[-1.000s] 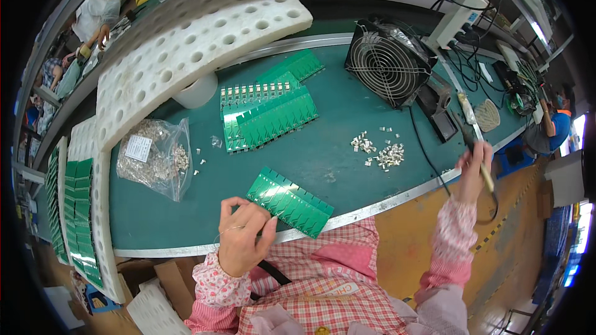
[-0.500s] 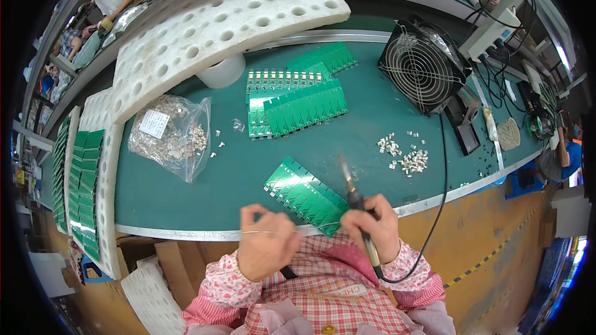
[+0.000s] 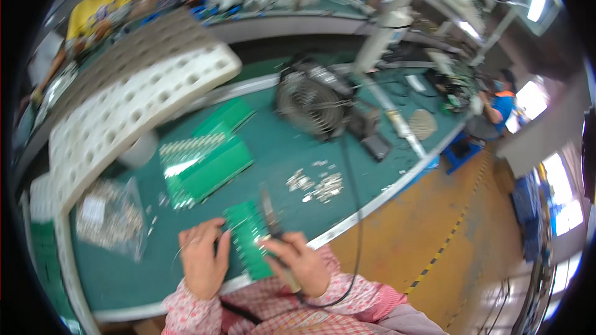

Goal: The person solders electronic components onto green printed circuit boards using a soldering iron and solder wire, with tweezers to position the components and a cooling fan to dissipate heat.

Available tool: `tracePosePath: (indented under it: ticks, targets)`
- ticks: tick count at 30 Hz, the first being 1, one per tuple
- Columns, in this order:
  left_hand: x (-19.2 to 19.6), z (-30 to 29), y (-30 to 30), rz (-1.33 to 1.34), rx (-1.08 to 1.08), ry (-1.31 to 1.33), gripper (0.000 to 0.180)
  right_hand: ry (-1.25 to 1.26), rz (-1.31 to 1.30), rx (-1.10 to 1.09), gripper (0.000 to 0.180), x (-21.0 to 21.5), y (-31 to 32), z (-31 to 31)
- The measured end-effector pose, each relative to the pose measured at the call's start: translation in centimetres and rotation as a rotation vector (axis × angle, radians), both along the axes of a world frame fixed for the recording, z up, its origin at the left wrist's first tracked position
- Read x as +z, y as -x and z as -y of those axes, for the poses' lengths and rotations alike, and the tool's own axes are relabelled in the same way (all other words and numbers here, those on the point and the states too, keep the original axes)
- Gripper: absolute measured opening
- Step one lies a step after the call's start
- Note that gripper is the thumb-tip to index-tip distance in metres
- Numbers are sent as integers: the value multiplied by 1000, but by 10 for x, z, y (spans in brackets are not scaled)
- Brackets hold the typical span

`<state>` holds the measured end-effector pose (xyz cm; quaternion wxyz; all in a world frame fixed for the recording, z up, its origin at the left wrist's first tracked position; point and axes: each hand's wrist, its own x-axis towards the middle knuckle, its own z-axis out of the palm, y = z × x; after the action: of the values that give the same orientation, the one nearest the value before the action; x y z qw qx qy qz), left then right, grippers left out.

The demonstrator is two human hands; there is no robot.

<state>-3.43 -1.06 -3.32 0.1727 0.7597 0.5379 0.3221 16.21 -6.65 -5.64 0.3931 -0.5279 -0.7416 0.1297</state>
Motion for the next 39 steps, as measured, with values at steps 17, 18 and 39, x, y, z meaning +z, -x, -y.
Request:
tracePosePath:
  ticks: [17,18,39]
  targets:
    - [1,25,21,-58,-55,-167,12,-71,177,190,29,4,6,-46]
    - [-1,29,26,-36,14,-165,12,-80,183,131,28,1,10,-46]
    - [5,-15,25,120,-78,51,14,13,-72,53,38,20,4,-51]
